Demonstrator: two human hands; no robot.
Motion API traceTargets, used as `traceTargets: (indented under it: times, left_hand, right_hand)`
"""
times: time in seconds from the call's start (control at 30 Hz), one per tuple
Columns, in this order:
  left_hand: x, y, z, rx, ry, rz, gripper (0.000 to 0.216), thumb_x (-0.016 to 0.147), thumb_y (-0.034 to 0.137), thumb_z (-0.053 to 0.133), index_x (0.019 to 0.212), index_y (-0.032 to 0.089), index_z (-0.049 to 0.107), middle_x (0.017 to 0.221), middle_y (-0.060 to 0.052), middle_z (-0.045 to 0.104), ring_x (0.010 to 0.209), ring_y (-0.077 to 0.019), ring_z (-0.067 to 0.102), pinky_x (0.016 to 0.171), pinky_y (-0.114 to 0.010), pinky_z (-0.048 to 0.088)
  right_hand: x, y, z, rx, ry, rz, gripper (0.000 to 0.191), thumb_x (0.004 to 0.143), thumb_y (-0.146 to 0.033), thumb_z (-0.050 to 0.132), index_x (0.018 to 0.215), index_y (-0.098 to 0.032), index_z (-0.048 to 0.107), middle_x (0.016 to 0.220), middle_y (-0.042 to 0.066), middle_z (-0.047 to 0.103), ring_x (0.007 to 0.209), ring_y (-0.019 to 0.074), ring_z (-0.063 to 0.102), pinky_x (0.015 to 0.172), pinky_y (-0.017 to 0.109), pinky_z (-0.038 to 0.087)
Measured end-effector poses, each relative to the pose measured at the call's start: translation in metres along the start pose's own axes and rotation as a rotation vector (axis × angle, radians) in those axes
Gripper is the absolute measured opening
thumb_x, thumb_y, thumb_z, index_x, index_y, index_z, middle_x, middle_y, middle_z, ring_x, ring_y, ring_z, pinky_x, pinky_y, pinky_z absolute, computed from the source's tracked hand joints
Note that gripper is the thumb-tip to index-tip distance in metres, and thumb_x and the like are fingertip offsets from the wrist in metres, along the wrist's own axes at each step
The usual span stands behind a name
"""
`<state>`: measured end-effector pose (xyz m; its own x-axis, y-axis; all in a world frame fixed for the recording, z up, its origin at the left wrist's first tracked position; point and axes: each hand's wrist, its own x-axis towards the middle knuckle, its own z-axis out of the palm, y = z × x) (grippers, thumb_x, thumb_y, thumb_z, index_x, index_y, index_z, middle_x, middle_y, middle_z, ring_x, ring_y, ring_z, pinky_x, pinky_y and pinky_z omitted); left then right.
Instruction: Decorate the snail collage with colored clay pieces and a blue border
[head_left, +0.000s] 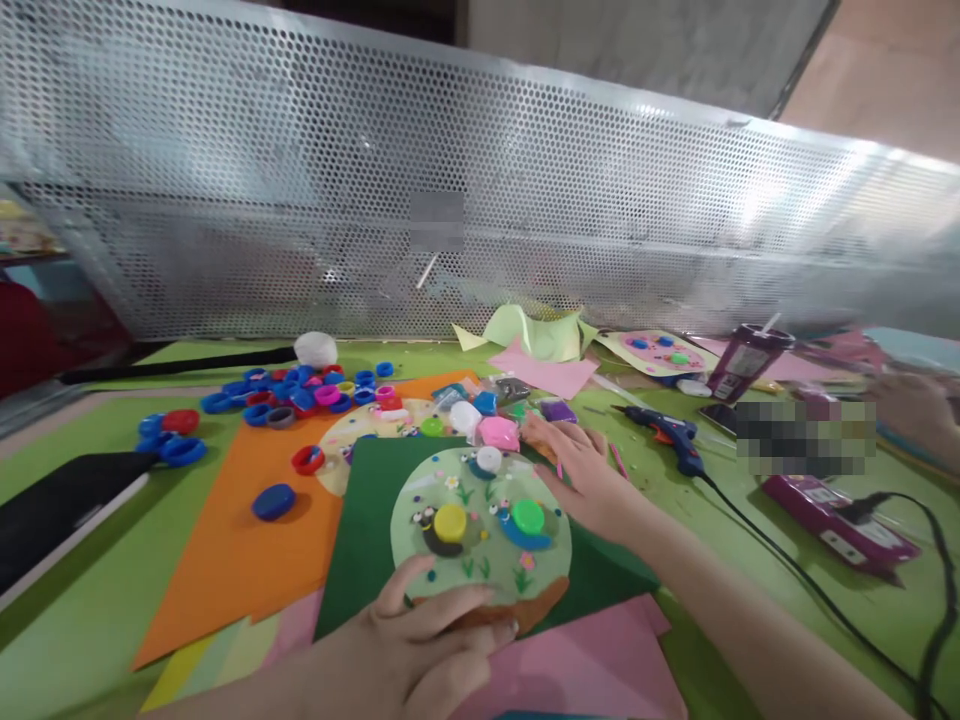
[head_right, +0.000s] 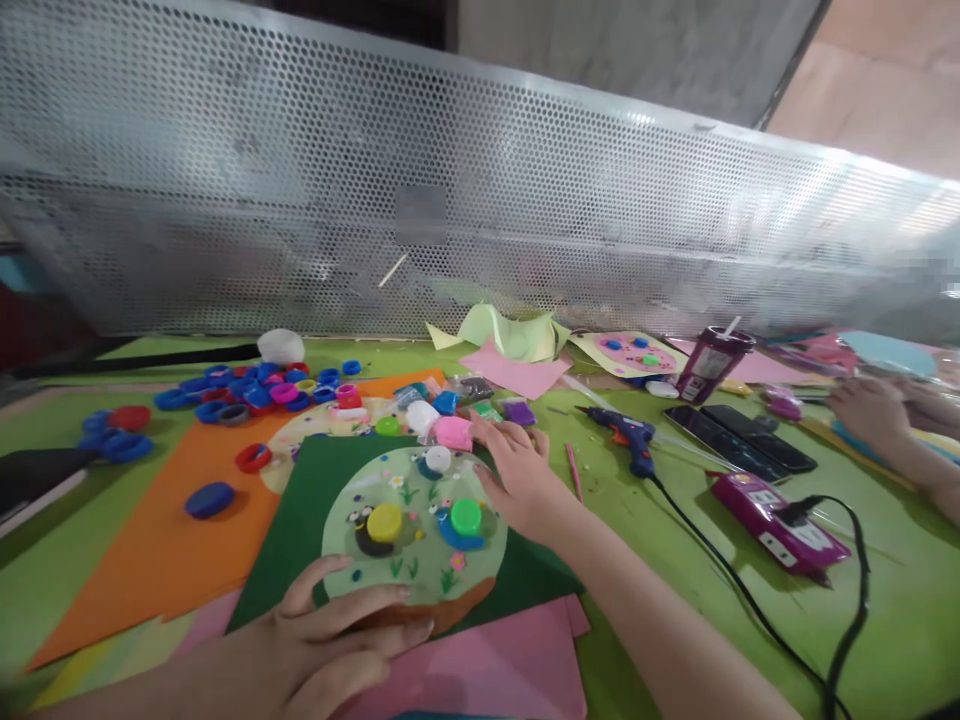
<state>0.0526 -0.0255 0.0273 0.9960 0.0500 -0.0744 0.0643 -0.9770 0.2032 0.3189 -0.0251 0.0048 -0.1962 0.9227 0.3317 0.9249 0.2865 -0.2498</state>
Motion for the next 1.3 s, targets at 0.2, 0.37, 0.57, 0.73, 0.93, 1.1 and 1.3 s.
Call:
traceTargets:
  times: [0.2, 0.37, 0.57, 0.73, 0.93, 1.1, 1.3]
  left_hand:
    - [-0.002, -0.001, 0.008, 0.000, 0.111, 0.050, 0.049, 0.079, 0.015, 0.053, 0.126, 0.012, 0.039, 0.136, -0.010, 0.046, 0.127, -0.0273, 0.039, 0.107, -0.046, 0.026]
    - [0.000, -0.008, 0.027, -0.012, 0.203, 0.055, 0.048, 0.078, 0.014, 0.051, 0.125, 0.014, 0.037, 0.129, -0.009, 0.054, 0.120, -0.0246, 0.048, 0.107, -0.042, 0.026]
    - [-0.011, -0.017, 0.040, -0.014, 0.344, 0.024, 0.054, 0.086, 0.041, 0.044, 0.129, 0.015, 0.023, 0.134, -0.017, 0.046, 0.126, -0.0299, 0.039, 0.106, -0.050, 0.018]
    - [-0.015, -0.020, 0.033, 0.068, 0.488, -0.192, 0.050, 0.084, 0.030, 0.047, 0.126, 0.017, 0.024, 0.131, -0.019, 0.048, 0.125, -0.0310, 0.039, 0.102, -0.051, 0.022]
    - [-0.024, -0.041, 0.031, 0.147, 0.470, -0.327, 0.064, 0.074, 0.049, 0.059, 0.122, 0.017, 0.031, 0.134, -0.022, 0.041, 0.124, -0.0373, 0.035, 0.098, -0.058, 0.023]
    - [-0.023, -0.059, 0.031, 0.151, 0.360, -0.377, 0.090, 0.062, 0.076, 0.056, 0.124, 0.015, 0.034, 0.137, -0.023, 0.035, 0.125, -0.0426, 0.030, 0.097, -0.064, 0.019]
    - [-0.021, -0.062, 0.028, 0.204, 0.321, -0.323, 0.092, 0.063, 0.078, 0.053, 0.124, 0.014, 0.030, 0.134, -0.025, 0.037, 0.124, -0.0432, 0.028, 0.094, -0.066, 0.015]
  right_hand:
    - [0.000, 0.024, 0.004, -0.093, 0.128, 0.104, 0.042, 0.089, -0.026, 0.036, 0.132, -0.021, 0.037, 0.123, 0.012, 0.056, 0.116, 0.0290, 0.044, 0.091, 0.050, 0.029]
    - [-0.001, 0.040, 0.002, -0.200, 0.131, 0.231, 0.038, 0.087, -0.027, 0.036, 0.122, -0.018, 0.048, 0.114, 0.015, 0.061, 0.111, 0.0317, 0.049, 0.086, 0.050, 0.033]
    - [-0.001, 0.028, -0.006, -0.295, -0.102, 0.428, 0.024, 0.088, -0.035, 0.045, 0.079, -0.019, 0.060, 0.065, 0.003, 0.064, 0.067, 0.0208, 0.061, 0.081, 0.047, 0.037]
    - [0.003, 0.010, -0.001, -0.321, -0.340, 0.476, 0.025, 0.090, -0.038, 0.051, 0.093, -0.015, 0.060, 0.088, 0.003, 0.063, 0.077, 0.0159, 0.061, 0.077, 0.039, 0.048]
    - [0.004, 0.008, -0.008, -0.300, -0.458, 0.524, 0.022, 0.091, -0.033, 0.052, 0.103, -0.016, 0.058, 0.102, 0.005, 0.061, 0.084, 0.0160, 0.060, 0.074, 0.036, 0.051]
    - [-0.008, 0.025, -0.029, -0.164, -0.490, 0.505, 0.022, 0.084, -0.023, 0.052, 0.063, -0.017, 0.056, 0.059, -0.001, 0.056, 0.056, 0.0133, 0.054, 0.054, 0.027, 0.042]
    - [-0.025, 0.035, -0.058, 0.196, -0.674, 0.316, 0.027, 0.079, -0.033, 0.049, 0.056, -0.020, 0.049, 0.047, -0.006, 0.041, 0.042, 0.0089, 0.035, 0.045, 0.023, 0.028]
